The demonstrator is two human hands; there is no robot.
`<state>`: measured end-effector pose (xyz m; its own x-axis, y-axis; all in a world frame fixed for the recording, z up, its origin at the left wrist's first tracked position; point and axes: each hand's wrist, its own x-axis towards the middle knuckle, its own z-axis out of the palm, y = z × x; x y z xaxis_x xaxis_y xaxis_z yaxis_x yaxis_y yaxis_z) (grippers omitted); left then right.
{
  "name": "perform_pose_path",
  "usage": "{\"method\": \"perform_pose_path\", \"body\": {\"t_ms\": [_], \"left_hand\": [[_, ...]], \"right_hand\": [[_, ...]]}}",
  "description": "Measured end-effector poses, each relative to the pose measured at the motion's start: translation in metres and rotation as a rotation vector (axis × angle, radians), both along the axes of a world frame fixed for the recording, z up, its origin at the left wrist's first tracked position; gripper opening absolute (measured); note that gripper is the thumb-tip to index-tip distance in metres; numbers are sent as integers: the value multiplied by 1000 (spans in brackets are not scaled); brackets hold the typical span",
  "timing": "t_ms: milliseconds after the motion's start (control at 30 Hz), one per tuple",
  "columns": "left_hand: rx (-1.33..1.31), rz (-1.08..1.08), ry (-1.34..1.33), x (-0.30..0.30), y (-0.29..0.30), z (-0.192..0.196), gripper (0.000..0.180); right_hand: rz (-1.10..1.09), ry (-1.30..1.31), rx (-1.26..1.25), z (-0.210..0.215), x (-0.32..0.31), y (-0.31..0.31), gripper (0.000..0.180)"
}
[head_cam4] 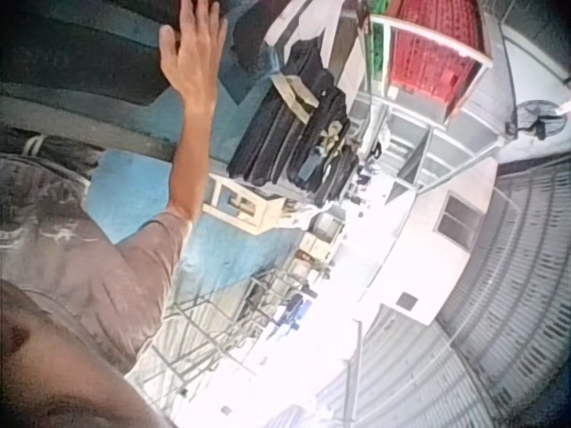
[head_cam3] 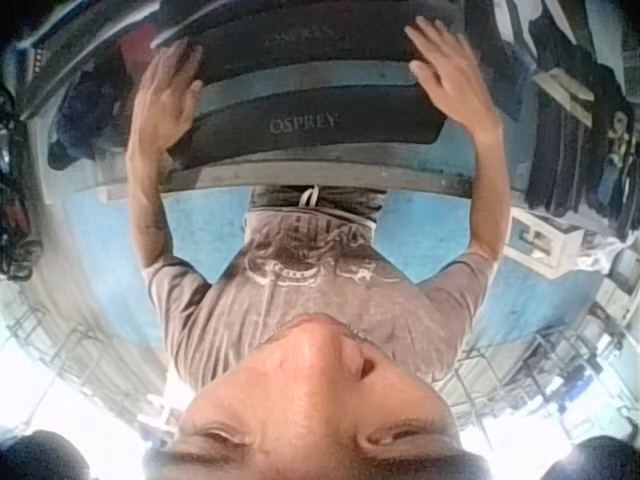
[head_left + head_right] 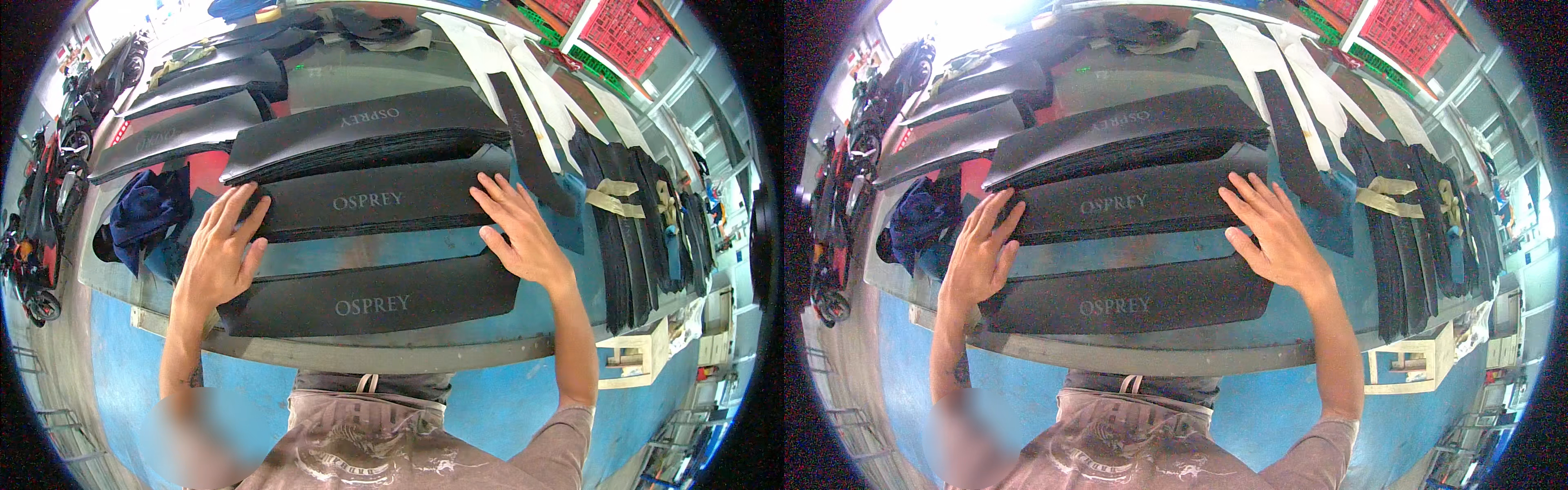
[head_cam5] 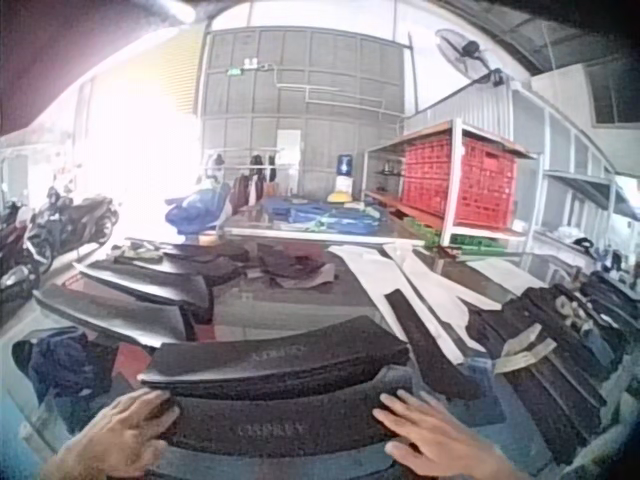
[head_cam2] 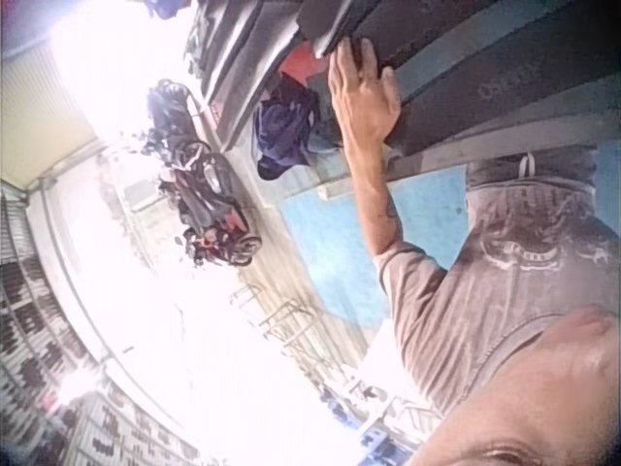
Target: The person repeatedly picks up, aligns, and places black padded backpack components labeled 'OSPREY' on a workbench. The hands smooth the surfaces and adjust the edges of each piece before stacking them.
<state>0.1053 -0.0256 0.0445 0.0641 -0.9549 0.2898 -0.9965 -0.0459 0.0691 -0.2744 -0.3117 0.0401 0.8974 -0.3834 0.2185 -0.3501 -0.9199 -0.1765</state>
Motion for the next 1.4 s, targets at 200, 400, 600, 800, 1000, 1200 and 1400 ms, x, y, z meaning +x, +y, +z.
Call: {"method": "perform_pose_path", "body": {"t_ms": [200, 400, 600, 800, 1000, 1200, 1400], "left_hand": [[8, 131, -60, -15, -6, 0, 58], [-20, 17, -14, -47, 3, 15, 64], [-100, -418, 174, -121, 18, -10, 52], [-149, -433, 135, -179, -17, -23, 47], [-102, -314, 108, -204, -28, -34, 54], [-87, -307, 129, -196, -27, -31, 51], [-98, -307, 286, -187, -32, -25, 54]], "right_hand": [[-5, -34, -39, -4, 2, 3, 58], [62, -92, -13, 24, -7, 30, 63], [228, 147, -115, 22, -26, 101, 41], [222, 107, -200, 11, -41, 108, 38], [140, 91, 39, 26, -42, 111, 35], [125, 57, 0, 24, -40, 111, 31], [86, -109, 58, 25, -29, 102, 21]]}}
